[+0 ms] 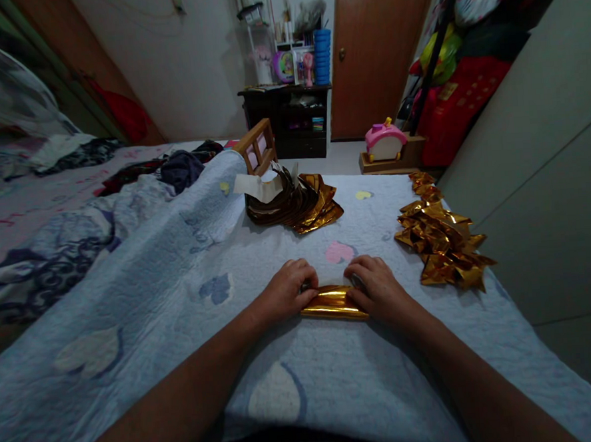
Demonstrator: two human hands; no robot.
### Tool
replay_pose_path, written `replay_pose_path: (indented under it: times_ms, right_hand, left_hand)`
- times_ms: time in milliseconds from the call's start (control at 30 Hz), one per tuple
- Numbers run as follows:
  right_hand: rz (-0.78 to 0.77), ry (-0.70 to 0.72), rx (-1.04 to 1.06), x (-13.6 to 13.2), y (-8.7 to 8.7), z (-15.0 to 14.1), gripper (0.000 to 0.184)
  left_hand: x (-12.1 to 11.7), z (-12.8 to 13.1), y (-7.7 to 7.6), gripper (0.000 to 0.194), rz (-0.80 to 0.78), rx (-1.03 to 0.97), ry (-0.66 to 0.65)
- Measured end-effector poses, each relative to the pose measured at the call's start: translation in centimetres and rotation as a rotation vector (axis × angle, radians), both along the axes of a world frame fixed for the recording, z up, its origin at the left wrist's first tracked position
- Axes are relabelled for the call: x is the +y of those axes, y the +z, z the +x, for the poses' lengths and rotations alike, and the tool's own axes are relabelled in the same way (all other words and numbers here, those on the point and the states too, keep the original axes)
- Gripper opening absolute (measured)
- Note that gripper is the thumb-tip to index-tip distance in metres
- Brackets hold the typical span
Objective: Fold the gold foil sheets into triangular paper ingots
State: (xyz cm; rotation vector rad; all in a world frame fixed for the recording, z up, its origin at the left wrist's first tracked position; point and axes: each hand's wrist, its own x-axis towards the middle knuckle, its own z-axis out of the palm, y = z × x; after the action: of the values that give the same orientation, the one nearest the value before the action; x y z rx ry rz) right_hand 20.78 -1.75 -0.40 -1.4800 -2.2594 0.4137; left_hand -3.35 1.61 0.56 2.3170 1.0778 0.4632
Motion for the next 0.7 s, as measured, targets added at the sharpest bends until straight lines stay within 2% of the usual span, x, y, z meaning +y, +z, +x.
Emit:
replay_pose_path:
  times_ms: [100, 267, 400, 533, 700]
  right_hand:
    - [-0.013, -0.007, 0.001, 0.1, -0.13, -0.22, 0.023]
    - [-0.062, 0.004, 0.044, 0.2, -0.08, -0.42, 0.012]
    - [-0.049, -0.002, 0.044, 0.14, -0.26, -0.44, 0.019]
    - [-0.045, -0.008, 0.012, 0.09, -0.42, -0.56, 0.022]
    - [-0.044, -0.015, -0.013, 0.05, -0.3, -0.73, 0.026]
  left_hand:
    - [0.06, -0.02, -0.15, 0.006, 0.009, -0.013, -0.036]
    - [0.04, -0.01, -0.09, 0.008, 0.007, -0.031, -0.053]
    - [-0.02, 0.03, -0.06, 0.009, 0.017, -0.046, -0.069]
    - [-0.16, 0.07, -0.12, 0.024, 0.05, 0.018, -0.043]
    - [-0.31, 0.23, -0.01, 0.02, 0.041, 0.077, -0.01]
